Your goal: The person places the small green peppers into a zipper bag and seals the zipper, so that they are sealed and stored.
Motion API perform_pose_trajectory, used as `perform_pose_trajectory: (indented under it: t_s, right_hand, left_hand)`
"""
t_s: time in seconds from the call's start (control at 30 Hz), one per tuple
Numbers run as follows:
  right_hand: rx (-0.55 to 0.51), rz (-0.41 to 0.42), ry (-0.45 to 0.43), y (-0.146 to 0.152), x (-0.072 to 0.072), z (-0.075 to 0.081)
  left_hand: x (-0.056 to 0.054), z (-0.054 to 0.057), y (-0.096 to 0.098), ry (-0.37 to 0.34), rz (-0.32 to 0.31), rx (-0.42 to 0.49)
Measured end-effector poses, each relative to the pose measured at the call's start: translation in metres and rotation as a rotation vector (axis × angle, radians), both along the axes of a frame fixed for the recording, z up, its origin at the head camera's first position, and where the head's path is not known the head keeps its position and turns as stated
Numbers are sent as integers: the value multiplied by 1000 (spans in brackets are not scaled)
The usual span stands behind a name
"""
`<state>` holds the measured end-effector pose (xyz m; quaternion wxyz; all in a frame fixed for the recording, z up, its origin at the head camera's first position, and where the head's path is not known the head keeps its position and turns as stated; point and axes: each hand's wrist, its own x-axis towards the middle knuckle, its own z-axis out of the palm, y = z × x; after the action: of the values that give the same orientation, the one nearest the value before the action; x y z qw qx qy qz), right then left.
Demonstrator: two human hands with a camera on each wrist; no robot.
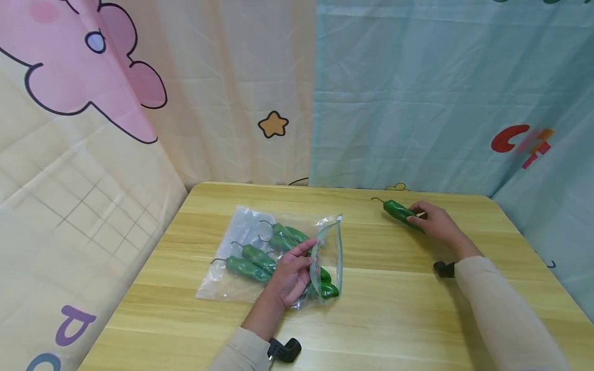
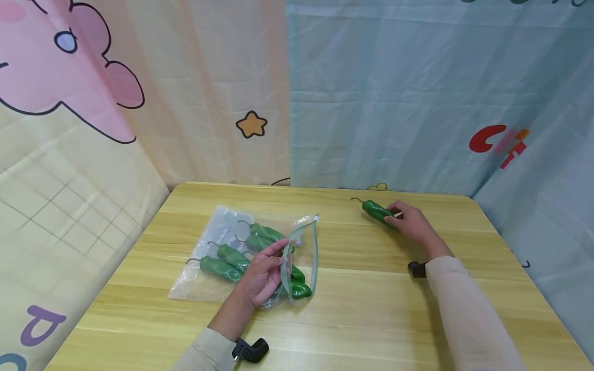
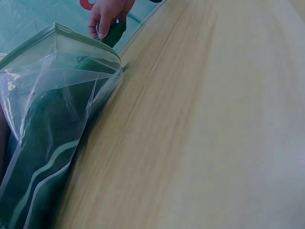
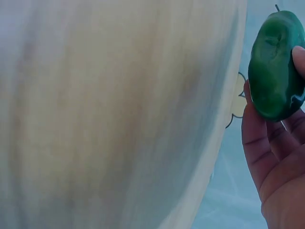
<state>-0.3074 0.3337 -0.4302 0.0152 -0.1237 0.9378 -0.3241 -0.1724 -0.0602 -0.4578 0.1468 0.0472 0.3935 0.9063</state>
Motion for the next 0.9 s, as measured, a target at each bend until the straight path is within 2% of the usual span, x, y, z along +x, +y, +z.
perform_pose_trajectory:
  t_s: [0.2, 0.47, 0.9]
  right_hand:
    - [-11, 22, -18, -6, 10, 1]
    - [14, 47, 58, -20, 26, 12]
    - [26, 140, 115, -42, 51, 31]
  left_hand:
    - [1, -1, 0, -1, -4, 9]
    - [1, 1, 0, -5, 4, 6]
    - [2, 2, 0, -1, -3, 14]
